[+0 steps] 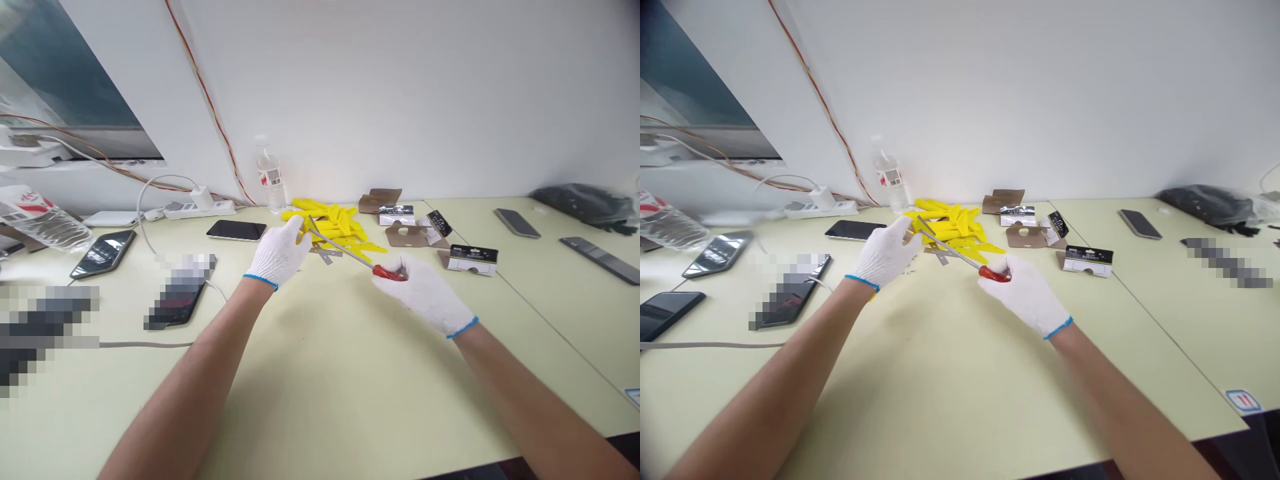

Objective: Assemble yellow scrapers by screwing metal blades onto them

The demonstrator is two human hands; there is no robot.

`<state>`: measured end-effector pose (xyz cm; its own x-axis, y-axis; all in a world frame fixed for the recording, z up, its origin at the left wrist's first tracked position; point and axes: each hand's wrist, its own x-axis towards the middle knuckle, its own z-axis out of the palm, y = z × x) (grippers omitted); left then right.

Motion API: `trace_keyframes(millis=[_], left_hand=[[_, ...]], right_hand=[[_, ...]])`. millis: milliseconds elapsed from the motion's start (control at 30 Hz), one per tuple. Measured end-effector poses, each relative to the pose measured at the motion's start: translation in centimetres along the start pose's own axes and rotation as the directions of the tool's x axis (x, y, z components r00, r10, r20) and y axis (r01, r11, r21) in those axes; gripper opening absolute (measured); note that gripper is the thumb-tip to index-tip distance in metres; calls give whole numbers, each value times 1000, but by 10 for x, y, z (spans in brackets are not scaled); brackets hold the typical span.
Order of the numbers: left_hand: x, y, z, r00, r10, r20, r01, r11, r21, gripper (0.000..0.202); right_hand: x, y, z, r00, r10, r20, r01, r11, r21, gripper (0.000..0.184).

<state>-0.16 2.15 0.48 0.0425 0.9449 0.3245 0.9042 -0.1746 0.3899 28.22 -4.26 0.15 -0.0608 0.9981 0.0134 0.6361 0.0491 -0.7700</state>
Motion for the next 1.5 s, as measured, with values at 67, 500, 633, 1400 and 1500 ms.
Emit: trace_keyframes(millis=[67, 500, 633, 1400, 1500], left_hand=[[2, -3, 2, 1000, 10, -7, -10, 1000, 16, 13], [1, -2, 0, 998, 62, -19, -62, 998, -12, 11], [2, -2, 1, 999, 43, -20, -43, 998, 37, 12], [1, 0, -1, 1000, 26, 11, -26, 997, 67, 13], [2, 0, -1, 1000, 27, -5, -27, 998, 52, 11]], right_hand=[[0, 4, 5, 970, -188, -156, 163, 974, -158, 27], [7, 5, -4, 932, 145, 333, -265, 897, 353, 48], [2, 0, -2, 981, 100, 164, -127, 978, 165, 34], [2, 3, -4, 977, -4, 211, 10, 1000, -29, 53], [4, 6, 1, 992, -94, 83, 101, 991, -85, 45]])
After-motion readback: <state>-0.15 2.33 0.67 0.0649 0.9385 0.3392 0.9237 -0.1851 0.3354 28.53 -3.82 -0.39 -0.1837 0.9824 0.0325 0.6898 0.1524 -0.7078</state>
